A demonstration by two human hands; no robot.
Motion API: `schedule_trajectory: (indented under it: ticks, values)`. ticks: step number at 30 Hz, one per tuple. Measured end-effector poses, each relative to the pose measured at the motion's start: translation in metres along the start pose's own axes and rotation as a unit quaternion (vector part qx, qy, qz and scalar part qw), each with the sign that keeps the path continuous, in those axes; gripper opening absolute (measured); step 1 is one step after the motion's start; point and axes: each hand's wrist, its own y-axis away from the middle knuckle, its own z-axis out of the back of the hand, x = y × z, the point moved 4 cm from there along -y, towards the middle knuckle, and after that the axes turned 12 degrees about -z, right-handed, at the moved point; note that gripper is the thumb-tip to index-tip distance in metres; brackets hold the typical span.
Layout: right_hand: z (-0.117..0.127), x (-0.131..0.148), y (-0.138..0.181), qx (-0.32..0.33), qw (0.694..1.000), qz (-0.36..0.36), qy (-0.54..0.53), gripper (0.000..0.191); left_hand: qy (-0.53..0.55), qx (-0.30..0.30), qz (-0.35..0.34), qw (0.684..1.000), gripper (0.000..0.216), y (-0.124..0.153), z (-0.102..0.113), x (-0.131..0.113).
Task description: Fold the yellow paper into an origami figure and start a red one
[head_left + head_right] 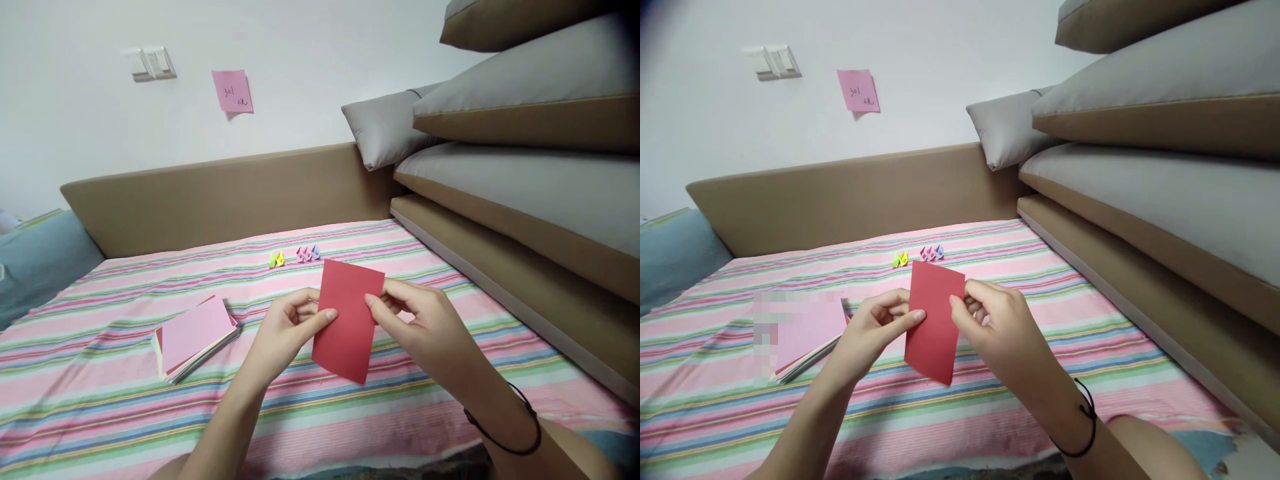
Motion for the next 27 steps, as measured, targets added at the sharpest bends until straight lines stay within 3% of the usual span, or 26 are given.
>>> schedule_trajectory:
  ticks: [7, 15, 27]
  values:
    - [-0.002, 0.01, 0.009, 0.02, 1.0, 0.005, -0.004, 0.021, 0.033, -0.033, 0.004, 0.999, 0.02, 0.001, -0.002, 0.005]
    - [-0.004, 0.001, 0.007, 0.142, 0.967, -0.076, -0.199, 0.021, 0.093, -0.047, 0.019, 0.994, 0.022, 0.002, 0.0, 0.005]
    - [-0.006, -0.009, 0.001, 0.152, 0.952, -0.122, -0.238, 0.02, 0.067, -0.067, 0.005, 0.995, 0.02, 0.003, 0.001, 0.003]
